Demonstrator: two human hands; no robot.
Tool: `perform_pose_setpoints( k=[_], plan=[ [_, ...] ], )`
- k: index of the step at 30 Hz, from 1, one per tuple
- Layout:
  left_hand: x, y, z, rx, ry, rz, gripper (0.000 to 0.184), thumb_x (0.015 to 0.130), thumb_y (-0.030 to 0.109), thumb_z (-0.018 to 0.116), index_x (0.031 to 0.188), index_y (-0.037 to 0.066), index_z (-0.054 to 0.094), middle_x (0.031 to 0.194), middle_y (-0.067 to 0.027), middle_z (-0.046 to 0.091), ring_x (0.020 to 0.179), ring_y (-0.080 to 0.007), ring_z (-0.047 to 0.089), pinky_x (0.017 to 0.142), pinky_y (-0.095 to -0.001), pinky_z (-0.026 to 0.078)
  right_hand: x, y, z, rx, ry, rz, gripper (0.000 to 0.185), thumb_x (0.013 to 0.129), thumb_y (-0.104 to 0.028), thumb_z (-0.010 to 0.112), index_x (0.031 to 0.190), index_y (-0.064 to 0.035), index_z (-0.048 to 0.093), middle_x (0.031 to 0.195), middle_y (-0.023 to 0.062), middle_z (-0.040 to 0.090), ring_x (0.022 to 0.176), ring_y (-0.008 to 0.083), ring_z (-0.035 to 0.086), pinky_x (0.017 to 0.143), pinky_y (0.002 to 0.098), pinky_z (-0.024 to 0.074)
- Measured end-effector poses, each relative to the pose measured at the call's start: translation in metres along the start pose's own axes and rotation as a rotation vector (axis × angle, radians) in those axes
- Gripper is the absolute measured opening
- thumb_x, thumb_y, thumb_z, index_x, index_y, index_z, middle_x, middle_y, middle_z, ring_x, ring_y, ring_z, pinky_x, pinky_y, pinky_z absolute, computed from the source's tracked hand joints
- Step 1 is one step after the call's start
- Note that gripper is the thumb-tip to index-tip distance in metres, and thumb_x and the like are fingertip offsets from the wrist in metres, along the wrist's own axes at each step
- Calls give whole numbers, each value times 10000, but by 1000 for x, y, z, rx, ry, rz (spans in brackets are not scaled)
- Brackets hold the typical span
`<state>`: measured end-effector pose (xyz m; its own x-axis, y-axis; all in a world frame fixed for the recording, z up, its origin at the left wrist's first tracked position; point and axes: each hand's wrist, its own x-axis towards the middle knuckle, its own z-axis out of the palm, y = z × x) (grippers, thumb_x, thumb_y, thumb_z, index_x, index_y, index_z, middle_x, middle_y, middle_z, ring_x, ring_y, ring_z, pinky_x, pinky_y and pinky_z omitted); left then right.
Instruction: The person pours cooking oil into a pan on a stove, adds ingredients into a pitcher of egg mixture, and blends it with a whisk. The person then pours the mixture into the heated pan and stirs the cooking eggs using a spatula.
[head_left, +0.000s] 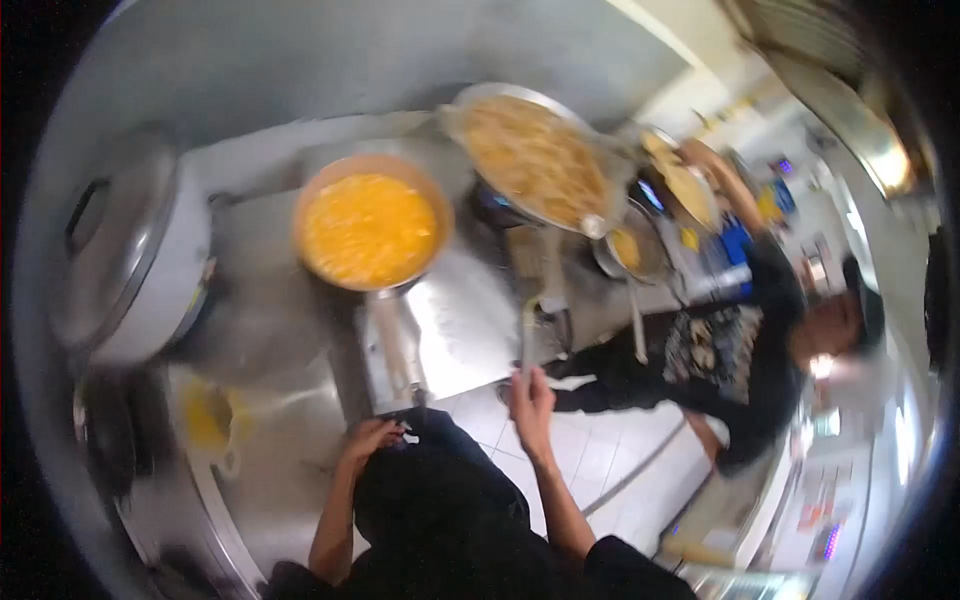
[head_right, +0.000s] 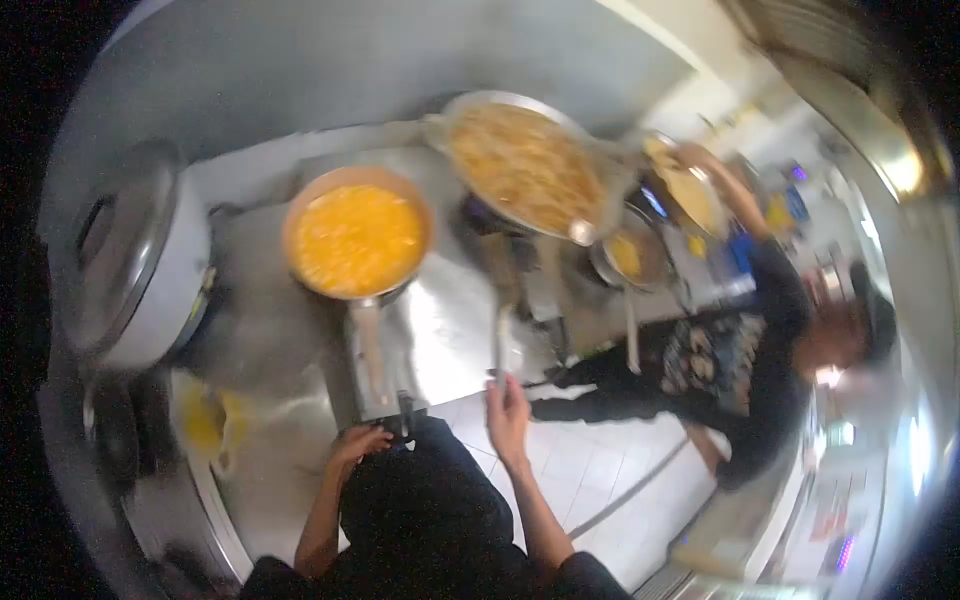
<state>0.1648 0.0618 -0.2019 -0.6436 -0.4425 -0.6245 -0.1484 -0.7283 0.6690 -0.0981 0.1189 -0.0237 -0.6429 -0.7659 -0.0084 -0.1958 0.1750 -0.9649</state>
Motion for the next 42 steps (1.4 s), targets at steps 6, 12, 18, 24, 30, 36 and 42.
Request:
perform_pose_setpoints(
  k=[6, 12, 18, 24, 30, 36, 42],
  plan=[
    [52, -82, -24, -415, -241, 42, 361, 988, 351, 449, 1158, 59, 575, 1212, -81, 600, 1128, -228, 569, 878, -348, 469, -58, 41, -16, -191, 85, 232, 282, 922, -287, 599, 952, -7, 616, 628, -4, 501, 573, 74, 406, 499, 266, 334],
    [81, -110, -47, -601, -457, -16, 403, 1005, 376, 357, 1248, 87, 499, 1318, -42, 527, 1323, -234, 384, 981, -389, 379, -107, 112, -66, -403, 173, 284, 304, 908, -297, 600, 956, 3, 622, 631, 117, 558, 595, 181, 506, 543, 368, 408],
    [87, -107, -34, -915, -819, 57, 400, 996, 365, 347, 1283, 121, 482, 1362, -39, 478, 1332, -247, 370, 1000, -431, 351, -179, 206, -106, -523, 249, 523, 378, 863, -378, 618, 898, -2, 638, 668, 144, 605, 630, 236, 565, 586, 400, 436],
    [53, -71, -21, -653, -507, 34, 385, 1008, 389, 343, 1281, 145, 461, 1363, -28, 444, 1343, -245, 348, 1022, -424, 335, -251, 267, -127, -526, 153, 844, 372, 819, -377, 657, 913, -18, 678, 840, 169, 696, 813, 280, 673, 712, 383, 506],
    [63, -80, -23, -584, -533, 6, 423, 970, 412, 451, 1249, 100, 508, 1300, -44, 519, 1270, -239, 445, 963, -390, 396, -254, 289, -136, -591, 22, 799, 384, 808, -393, 660, 910, -24, 682, 845, 171, 696, 818, 290, 676, 716, 394, 508],
    [59, -71, -15, -656, -493, 107, 314, 954, 361, 526, 1112, 96, 582, 1169, -27, 604, 1155, -193, 548, 865, -329, 446, -212, 284, -136, -647, -38, 721, 393, 798, -407, 663, 907, -29, 685, 849, 172, 696, 823, 299, 678, 719, 403, 509],
    [47, -55, -9, -367, -83, -12, 284, 919, 356, 598, 1007, 89, 633, 1024, -24, 666, 1020, -156, 627, 788, -254, 445, -175, 270, -117, -687, -11, 657, 375, 787, -414, 650, 916, -65, 695, 822, 161, 693, 802, 324, 677, 720, 419, 512]
  ],
)
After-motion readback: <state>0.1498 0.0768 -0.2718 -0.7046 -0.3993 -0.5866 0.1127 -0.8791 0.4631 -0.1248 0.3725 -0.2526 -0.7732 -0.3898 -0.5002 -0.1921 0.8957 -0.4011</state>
